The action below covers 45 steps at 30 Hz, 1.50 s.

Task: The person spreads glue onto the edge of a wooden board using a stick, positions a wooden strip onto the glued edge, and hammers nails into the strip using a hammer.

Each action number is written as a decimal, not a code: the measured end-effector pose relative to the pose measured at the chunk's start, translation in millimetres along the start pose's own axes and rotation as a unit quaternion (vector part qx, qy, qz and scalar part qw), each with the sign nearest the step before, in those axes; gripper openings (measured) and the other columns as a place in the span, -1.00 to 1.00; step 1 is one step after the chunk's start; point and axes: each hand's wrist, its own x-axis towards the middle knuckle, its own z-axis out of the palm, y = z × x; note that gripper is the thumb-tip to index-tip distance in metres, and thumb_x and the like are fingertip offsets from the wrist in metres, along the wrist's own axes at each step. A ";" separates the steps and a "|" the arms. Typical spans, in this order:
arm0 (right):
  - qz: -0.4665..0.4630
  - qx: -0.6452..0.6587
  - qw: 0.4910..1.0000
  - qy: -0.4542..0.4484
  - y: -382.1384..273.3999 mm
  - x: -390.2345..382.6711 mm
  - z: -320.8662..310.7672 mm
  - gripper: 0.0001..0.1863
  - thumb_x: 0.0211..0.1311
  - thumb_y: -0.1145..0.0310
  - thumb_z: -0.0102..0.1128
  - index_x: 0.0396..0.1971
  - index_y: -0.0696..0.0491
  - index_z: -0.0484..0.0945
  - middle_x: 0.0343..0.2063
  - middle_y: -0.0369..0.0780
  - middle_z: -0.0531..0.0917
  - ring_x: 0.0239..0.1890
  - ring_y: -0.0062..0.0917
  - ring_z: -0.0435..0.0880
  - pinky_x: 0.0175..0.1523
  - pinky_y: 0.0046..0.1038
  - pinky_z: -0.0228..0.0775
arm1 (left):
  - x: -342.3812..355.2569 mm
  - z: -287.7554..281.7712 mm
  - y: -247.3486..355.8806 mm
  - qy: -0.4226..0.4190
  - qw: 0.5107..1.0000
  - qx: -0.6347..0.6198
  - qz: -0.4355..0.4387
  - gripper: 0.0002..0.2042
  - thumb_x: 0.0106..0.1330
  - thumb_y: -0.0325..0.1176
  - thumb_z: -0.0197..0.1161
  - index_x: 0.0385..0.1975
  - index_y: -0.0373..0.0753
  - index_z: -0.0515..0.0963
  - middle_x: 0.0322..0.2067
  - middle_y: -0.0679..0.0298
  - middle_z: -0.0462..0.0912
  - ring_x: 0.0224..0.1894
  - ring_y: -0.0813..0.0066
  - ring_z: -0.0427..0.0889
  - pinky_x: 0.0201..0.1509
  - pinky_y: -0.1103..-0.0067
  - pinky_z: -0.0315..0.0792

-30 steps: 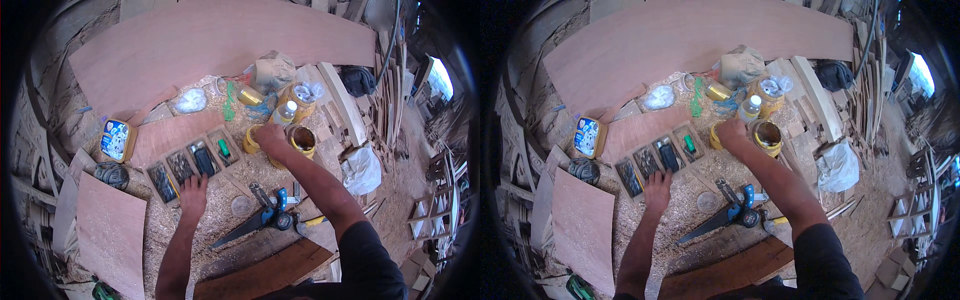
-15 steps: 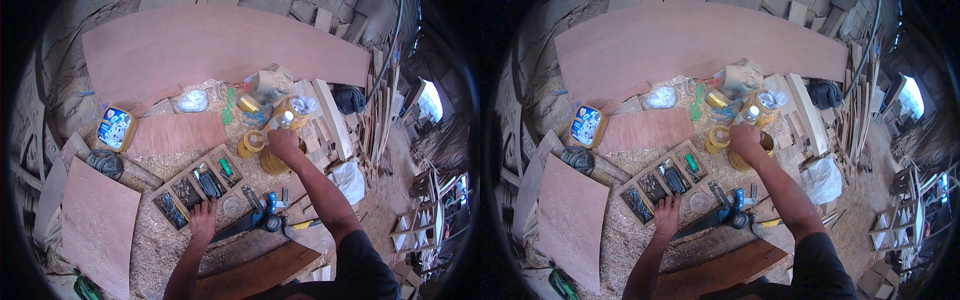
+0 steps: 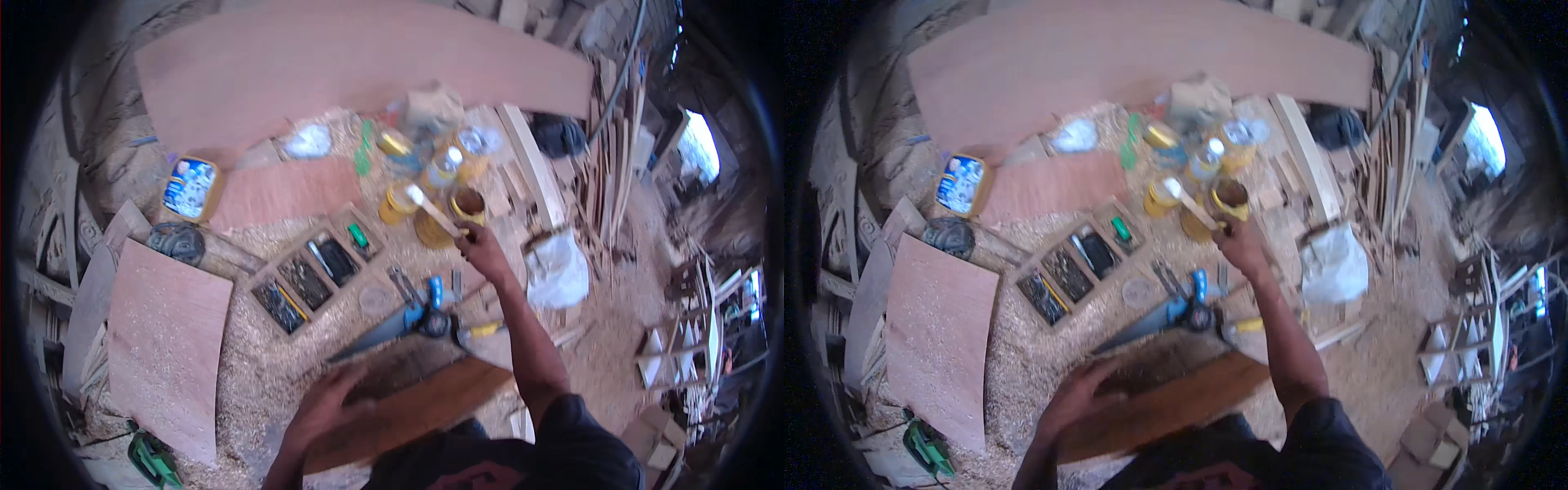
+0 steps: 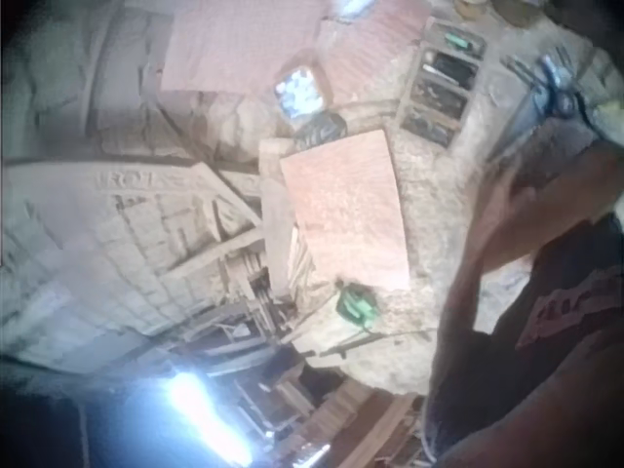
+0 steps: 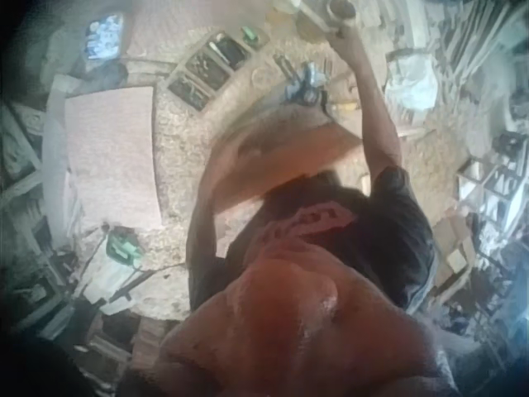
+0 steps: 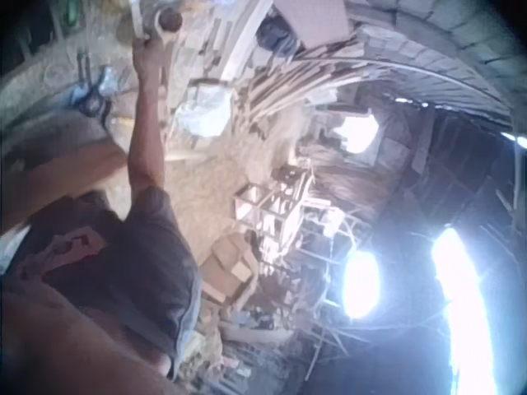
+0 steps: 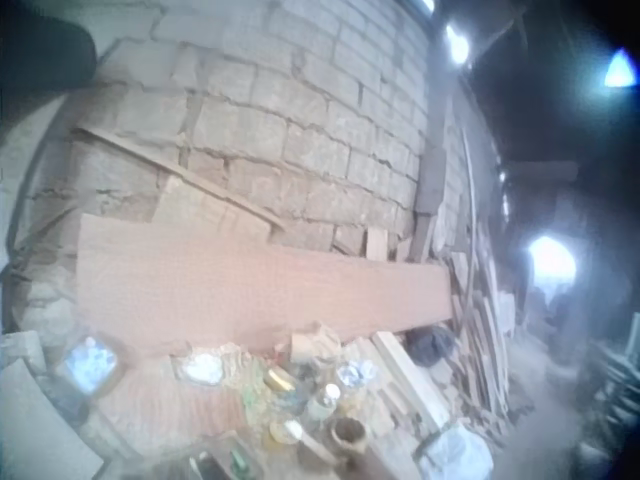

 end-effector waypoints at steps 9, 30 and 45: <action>0.097 0.400 0.910 -0.048 -5.1 -194.7 -63.5 -0.67 0.30 0.58 0.11 0.05 0.10 0.42 -0.18 -0.14 0.70 -0.33 -0.55 0.62 -0.13 -0.54 0.49 | -163.8 101.3 -14.1 0.066 0.955 0.288 -0.040 -0.42 0.12 -0.03 0.42 0.16 -0.11 0.56 0.05 0.04 0.65 0.06 -0.09 0.61 0.22 0.05 0.43; -0.184 -0.181 0.954 -0.152 33.8 -308.1 -86.7 -0.63 0.34 0.41 0.20 0.13 -0.15 0.63 -0.29 -0.20 0.70 -0.25 -0.27 0.71 -0.17 -0.29 0.56 | -78.9 104.4 14.8 0.201 0.916 0.320 -0.133 -0.58 0.02 0.05 0.51 -0.41 -0.17 0.57 -0.45 0.16 0.67 -0.34 0.08 0.70 -0.27 0.22 0.54; -0.304 -0.229 0.921 -0.086 65.3 -270.6 -91.6 -0.60 0.24 0.39 0.25 0.08 -0.23 0.68 -0.21 -0.25 0.66 -0.09 -0.29 0.65 0.03 -0.27 0.50 | -76.4 107.7 15.3 0.228 0.894 0.369 -0.110 -0.52 -0.01 0.13 0.52 -0.45 -0.17 0.55 -0.49 0.23 0.63 -0.40 0.14 0.68 -0.33 0.27 0.52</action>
